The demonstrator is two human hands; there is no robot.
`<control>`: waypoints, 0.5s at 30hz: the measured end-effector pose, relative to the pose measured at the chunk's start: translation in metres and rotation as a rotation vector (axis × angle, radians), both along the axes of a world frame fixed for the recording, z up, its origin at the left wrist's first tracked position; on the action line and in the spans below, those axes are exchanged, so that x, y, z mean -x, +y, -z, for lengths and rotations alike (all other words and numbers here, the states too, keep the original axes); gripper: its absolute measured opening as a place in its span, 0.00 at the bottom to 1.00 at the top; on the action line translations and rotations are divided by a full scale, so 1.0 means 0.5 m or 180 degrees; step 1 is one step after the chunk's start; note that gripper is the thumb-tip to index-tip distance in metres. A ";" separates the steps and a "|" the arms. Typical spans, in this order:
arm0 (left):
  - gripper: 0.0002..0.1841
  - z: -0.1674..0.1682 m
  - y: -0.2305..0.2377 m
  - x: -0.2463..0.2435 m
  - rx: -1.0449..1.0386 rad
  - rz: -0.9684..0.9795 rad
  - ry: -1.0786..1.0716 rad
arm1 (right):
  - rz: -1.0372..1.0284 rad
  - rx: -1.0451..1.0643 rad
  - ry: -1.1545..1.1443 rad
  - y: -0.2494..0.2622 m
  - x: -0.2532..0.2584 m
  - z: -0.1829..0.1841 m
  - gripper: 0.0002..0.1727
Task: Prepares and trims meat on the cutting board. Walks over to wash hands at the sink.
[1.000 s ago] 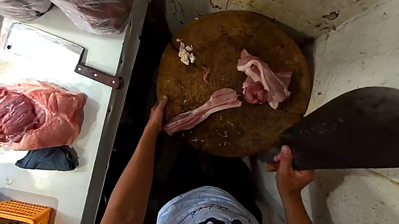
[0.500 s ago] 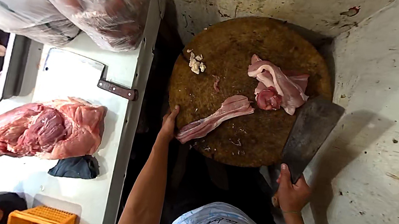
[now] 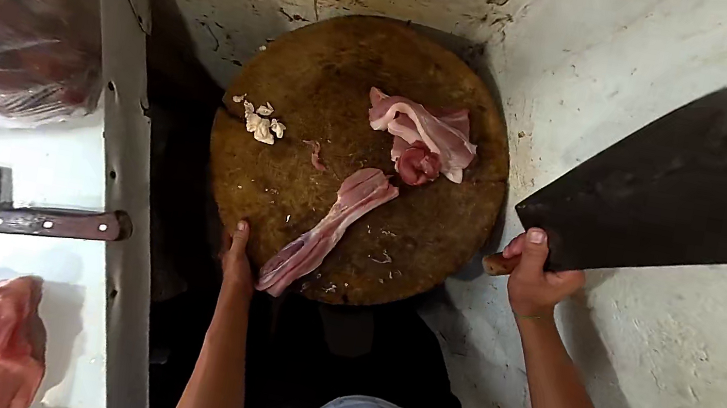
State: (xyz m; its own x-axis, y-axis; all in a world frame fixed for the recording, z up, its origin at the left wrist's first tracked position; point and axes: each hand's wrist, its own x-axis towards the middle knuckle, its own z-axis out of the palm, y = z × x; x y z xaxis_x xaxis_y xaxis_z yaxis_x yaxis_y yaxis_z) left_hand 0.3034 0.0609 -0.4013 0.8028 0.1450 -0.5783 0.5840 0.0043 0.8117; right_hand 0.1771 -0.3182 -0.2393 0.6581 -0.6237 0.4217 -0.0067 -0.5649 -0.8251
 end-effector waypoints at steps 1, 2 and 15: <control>0.37 -0.002 -0.003 -0.001 -0.0029 -0.0032 -0.0037 | 0.0059 0.0099 0.0300 -0.008 0.005 0.037 0.11; 0.37 -0.001 -0.003 -0.001 -0.0043 -0.0047 -0.0059 | 0.0150 0.0201 0.0779 -0.014 0.021 0.079 0.16; 0.37 -0.011 0.032 -0.105 0.0345 0.0116 0.0273 | 0.0121 -0.0292 0.2279 -0.039 0.084 0.170 0.21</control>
